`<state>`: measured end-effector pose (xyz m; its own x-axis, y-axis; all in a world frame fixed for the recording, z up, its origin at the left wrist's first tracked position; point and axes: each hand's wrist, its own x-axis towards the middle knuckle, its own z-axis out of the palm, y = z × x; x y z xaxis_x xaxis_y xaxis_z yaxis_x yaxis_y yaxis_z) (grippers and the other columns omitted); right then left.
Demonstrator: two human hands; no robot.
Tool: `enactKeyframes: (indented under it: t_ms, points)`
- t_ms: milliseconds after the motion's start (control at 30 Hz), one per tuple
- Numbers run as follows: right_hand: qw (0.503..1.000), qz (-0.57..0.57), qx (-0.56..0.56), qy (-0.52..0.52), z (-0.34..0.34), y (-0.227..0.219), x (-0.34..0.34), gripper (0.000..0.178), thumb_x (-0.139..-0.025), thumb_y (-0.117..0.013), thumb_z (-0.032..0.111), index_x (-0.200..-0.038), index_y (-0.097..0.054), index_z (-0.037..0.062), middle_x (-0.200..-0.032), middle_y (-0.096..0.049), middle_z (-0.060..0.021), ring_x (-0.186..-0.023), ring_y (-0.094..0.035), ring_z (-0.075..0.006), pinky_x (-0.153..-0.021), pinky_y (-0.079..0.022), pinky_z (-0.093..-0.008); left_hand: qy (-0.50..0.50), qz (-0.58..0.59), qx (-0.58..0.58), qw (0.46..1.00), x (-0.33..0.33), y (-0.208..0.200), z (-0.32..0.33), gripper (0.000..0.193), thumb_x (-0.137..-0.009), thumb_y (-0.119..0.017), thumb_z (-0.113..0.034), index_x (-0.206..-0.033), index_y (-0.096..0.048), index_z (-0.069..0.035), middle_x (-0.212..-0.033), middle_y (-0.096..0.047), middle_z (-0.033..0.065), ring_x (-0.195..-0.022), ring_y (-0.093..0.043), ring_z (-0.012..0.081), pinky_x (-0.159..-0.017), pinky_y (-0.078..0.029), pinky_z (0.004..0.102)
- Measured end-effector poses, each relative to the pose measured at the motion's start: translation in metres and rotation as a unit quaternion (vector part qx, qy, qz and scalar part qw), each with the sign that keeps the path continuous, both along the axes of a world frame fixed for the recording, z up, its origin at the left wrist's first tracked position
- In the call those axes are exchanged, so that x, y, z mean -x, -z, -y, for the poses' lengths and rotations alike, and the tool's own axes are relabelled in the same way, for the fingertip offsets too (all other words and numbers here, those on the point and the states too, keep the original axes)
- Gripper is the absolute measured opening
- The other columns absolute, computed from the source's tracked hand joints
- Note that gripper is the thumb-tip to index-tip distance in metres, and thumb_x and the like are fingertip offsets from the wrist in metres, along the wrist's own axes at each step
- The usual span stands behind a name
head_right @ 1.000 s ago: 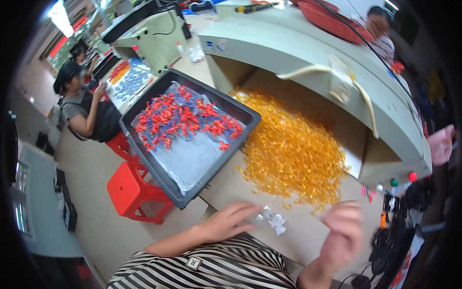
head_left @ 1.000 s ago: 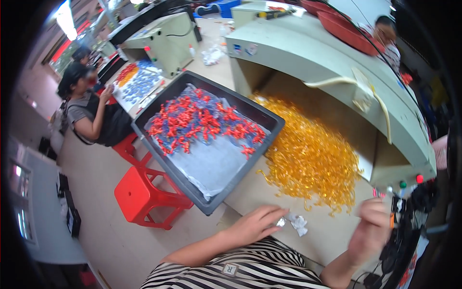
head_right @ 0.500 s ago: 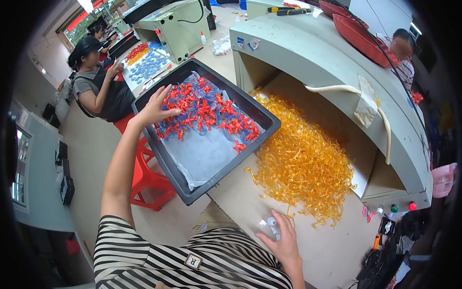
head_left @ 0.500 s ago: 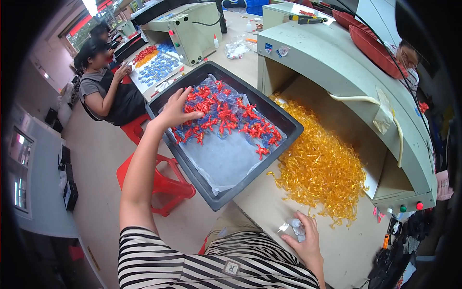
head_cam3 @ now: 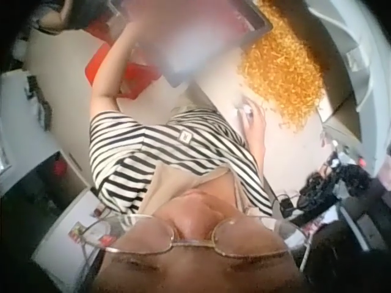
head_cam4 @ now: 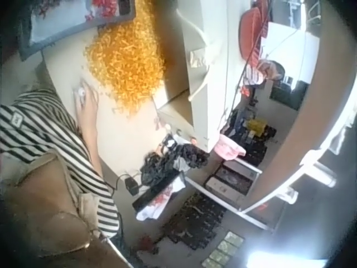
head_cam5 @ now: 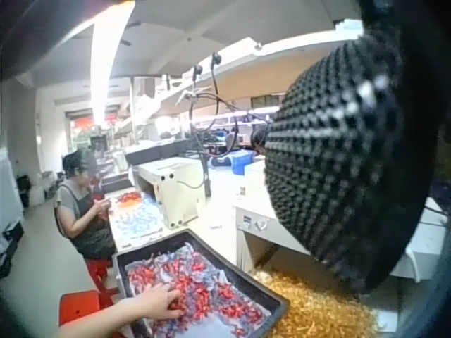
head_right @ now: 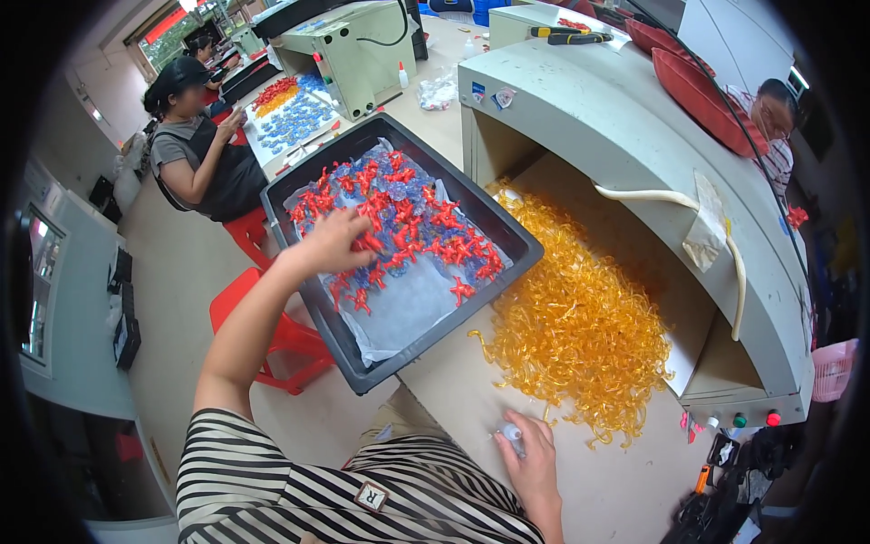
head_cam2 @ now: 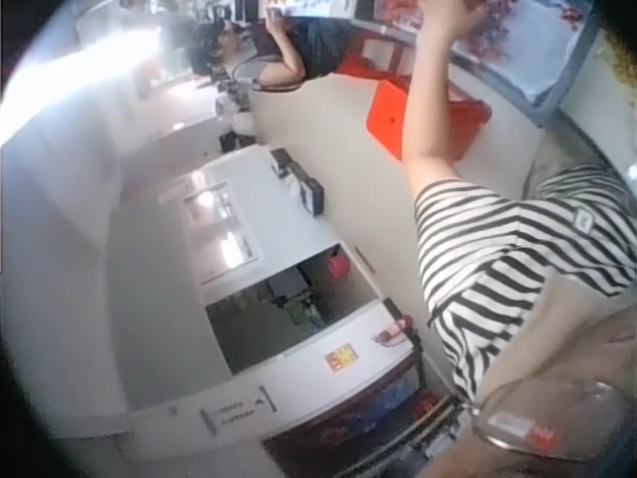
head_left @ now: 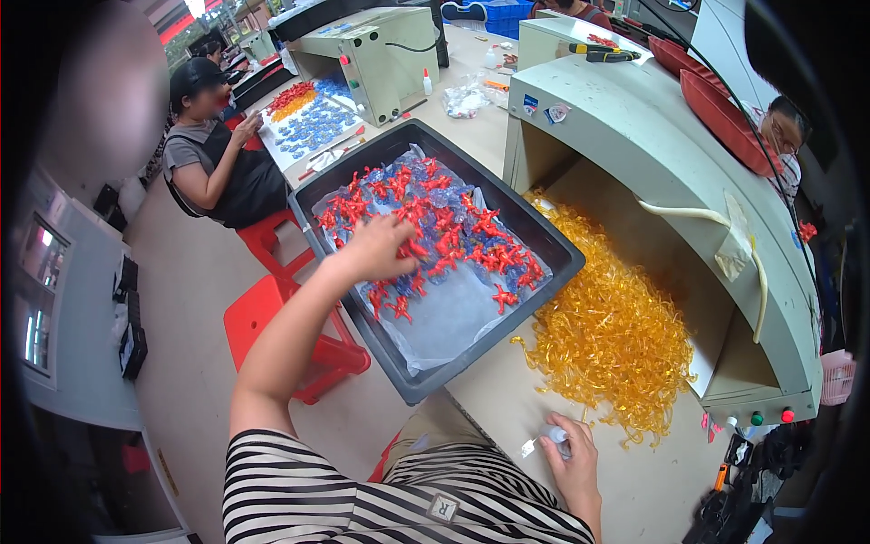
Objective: The person assembles toy figurines by gluing small yellow and red plastic components together with a glue bottle.
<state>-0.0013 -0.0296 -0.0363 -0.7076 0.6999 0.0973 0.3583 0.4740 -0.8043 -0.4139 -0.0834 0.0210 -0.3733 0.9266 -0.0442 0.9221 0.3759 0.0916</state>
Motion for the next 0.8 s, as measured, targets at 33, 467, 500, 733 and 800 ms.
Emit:
enactKeyframes:
  t_ms: [33,467,500,733,800]
  points:
    - [1.000,-0.002,-0.005,-0.002,-0.001,0.001,0.000,0.034,-0.072,-0.068,0.005,-0.103,-0.056,0.0023,-0.096,-0.061,-0.0105,-0.090,-0.055,-0.0275,-0.078,-0.044,-0.0337,0.010,0.064,-0.002,0.998,-0.011,0.001,0.004,0.038,-0.073,-0.062,-0.041,-0.095,-0.055,-0.010,-0.102,-0.051,0.0149,-0.103,-0.049,0.0312,-0.090,-0.032,0.0532]
    - [0.991,-0.118,0.015,0.053,-0.005,0.015,-0.015,0.037,-0.080,-0.057,0.004,-0.116,-0.045,-0.0005,-0.100,-0.059,-0.0155,-0.087,-0.057,-0.0164,-0.074,-0.048,-0.0295,0.140,0.083,-0.210,0.964,0.044,-0.013,-0.045,0.038,-0.075,-0.064,-0.014,-0.111,-0.055,-0.007,-0.102,-0.060,0.0134,-0.090,-0.059,0.0274,-0.082,-0.046,0.0358]
    - [0.988,-0.135,0.039,0.064,-0.004,0.014,-0.016,0.038,-0.081,-0.056,0.005,-0.117,-0.044,-0.0007,-0.101,-0.059,-0.0157,-0.087,-0.057,-0.0172,-0.075,-0.048,-0.0296,0.144,0.086,-0.211,0.963,0.042,-0.010,-0.053,0.038,-0.075,-0.064,-0.014,-0.111,-0.055,-0.007,-0.102,-0.060,0.0134,-0.090,-0.059,0.0274,-0.082,-0.046,0.0358]
    - [0.967,-0.213,0.079,0.118,-0.001,0.017,-0.025,0.041,-0.081,-0.058,0.004,-0.118,-0.042,-0.0017,-0.102,-0.057,-0.0164,-0.093,-0.056,-0.0207,-0.082,-0.046,-0.0333,0.078,0.120,-0.061,0.988,0.039,-0.008,-0.046,0.042,-0.070,-0.070,-0.018,-0.106,-0.054,-0.003,-0.104,-0.056,0.0149,-0.099,-0.053,0.0299,-0.087,-0.042,0.0374]
    - [0.958,-0.230,0.101,0.139,0.001,0.014,-0.023,0.041,-0.080,-0.058,0.003,-0.118,-0.042,-0.0013,-0.102,-0.057,-0.0162,-0.092,-0.056,-0.0201,-0.082,-0.045,-0.0328,0.110,0.029,-0.220,0.969,0.040,-0.012,-0.028,0.039,-0.071,-0.070,-0.020,-0.103,-0.055,-0.004,-0.090,-0.060,0.0123,-0.084,-0.059,0.0250,-0.076,-0.046,0.0338]
